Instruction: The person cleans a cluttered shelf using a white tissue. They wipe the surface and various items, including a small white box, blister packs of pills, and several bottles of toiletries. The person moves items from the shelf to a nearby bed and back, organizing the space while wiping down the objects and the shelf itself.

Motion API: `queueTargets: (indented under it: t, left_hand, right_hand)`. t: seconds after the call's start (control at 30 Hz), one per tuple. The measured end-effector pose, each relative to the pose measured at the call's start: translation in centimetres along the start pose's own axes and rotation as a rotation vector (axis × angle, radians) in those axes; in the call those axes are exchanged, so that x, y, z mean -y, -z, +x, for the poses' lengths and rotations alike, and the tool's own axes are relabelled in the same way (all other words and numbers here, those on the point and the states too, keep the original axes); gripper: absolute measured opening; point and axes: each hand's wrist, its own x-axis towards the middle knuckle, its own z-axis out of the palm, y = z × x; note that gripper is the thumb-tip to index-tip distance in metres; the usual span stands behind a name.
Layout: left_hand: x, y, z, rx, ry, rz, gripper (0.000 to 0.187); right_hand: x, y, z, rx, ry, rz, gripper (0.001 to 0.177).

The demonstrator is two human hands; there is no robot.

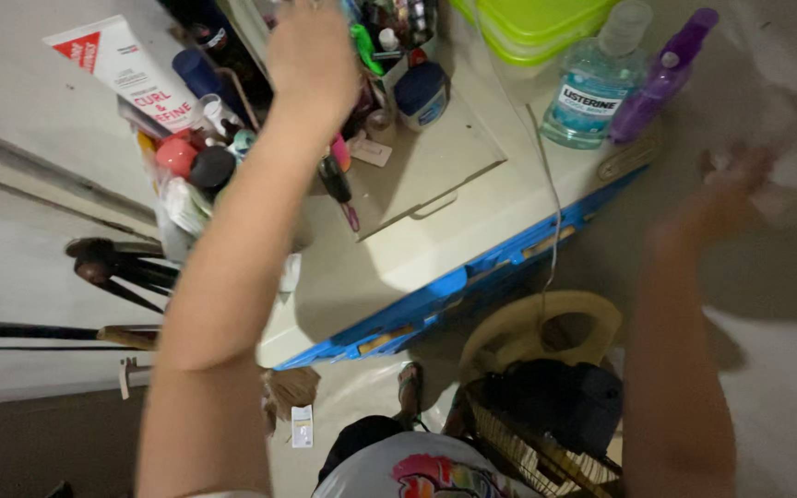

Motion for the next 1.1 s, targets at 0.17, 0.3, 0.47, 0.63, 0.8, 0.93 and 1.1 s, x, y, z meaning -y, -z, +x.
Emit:
queueTargets:
  t: [0.17, 0.3, 0.47, 0.63, 0.8, 0.93, 1.1]
  left_hand:
    - [-4.0, -1.4, -4.1, 0.332, -0.15, 0.141, 0.016]
    - [-11.6, -6.8, -4.7, 0.243, -0.067, 0.033, 0.028]
    - [-13.3, -11.3, -4.7, 0.283, 0.042, 0.134, 0.029]
    - [-13.4, -8.8, -6.5, 0.286, 0.007, 0.014, 0.034]
    - [-12.6, 0.2, -6.3, 0.162, 0.135, -0.61, 0.064]
    - [-13.2, 10.2, -9.0, 0.189, 0.302, -1.082, 0.067]
    - [-14.8, 16.8, -13.9, -0.079, 0.056, -1.263, 0.063]
  right_hand:
    - [6.4, -1.9, -5.0, -0.024, 0.192, 0.194, 0.051]
    - [13.4, -5.2, -13.4, 0.009, -0.148, 0.182, 0.048]
    - [18.1, -4.2, -18.0, 0.169, -0.159, 0.322, 0.055]
    - [17.1, -2.0, -18.9, 0.323, -0.204, 0.478, 0.054]
    - [18.2, -2.8, -20.7, 0.481, -0.199, 0.392, 0.068]
    - [19.1, -4.7, -22.2, 0.539, -0.03, 0.285, 0.069]
    - [19.5, -7.9, -25.0, 0.732, 0.376, -0.258, 0.05]
